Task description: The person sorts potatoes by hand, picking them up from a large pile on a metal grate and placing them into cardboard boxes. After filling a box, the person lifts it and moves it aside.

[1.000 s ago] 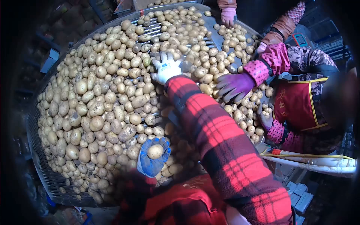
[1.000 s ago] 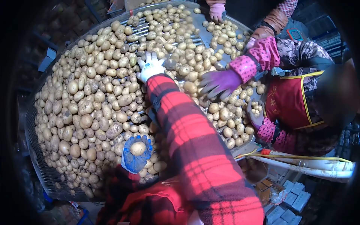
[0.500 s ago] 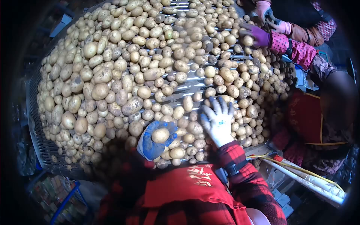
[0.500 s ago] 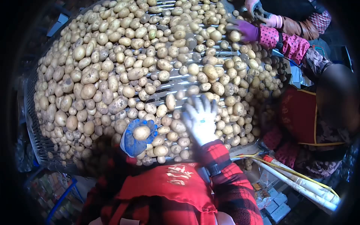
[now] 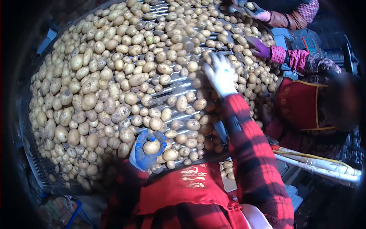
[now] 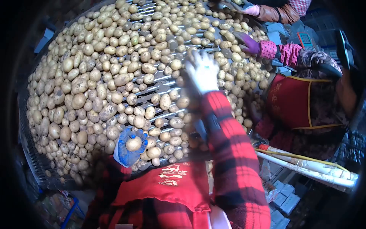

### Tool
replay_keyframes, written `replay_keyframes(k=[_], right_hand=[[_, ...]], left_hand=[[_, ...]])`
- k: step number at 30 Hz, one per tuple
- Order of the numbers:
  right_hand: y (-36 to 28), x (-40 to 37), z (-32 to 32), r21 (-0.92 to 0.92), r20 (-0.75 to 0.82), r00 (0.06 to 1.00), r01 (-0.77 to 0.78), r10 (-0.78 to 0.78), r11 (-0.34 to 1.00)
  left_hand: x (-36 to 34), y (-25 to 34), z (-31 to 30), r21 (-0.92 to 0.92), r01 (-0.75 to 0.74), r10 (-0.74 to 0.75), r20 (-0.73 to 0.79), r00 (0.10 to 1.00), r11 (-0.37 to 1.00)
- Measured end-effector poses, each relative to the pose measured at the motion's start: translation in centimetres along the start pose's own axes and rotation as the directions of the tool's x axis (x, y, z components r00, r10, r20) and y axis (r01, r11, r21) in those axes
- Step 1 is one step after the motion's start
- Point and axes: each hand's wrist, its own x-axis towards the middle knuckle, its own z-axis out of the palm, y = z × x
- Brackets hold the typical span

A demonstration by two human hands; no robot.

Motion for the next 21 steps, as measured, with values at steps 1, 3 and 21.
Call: replay_keyframes(k=[1,3,21], right_hand=[[-0.8,0.8,1.5,-0.038,0.084,0.992,-0.091,0.094,0.995],[-3.8,0.2,3.1,-0.075,0.149,0.977,-0.145,0.155,0.987],[-6.2,-28.2,-6.2,-0.162,0.350,0.898,-0.223,0.267,0.961]], left_hand=[[0.3,0.9,0.8,-0.316,0.132,-0.106,0.101,0.989,0.939],[1.6,2.2,1.5,-0.484,0.260,-0.148,0.258,0.955,0.836],[-0.5,2.7,6.2,-0.352,0.197,-0.229,-0.050,0.972,0.915]])
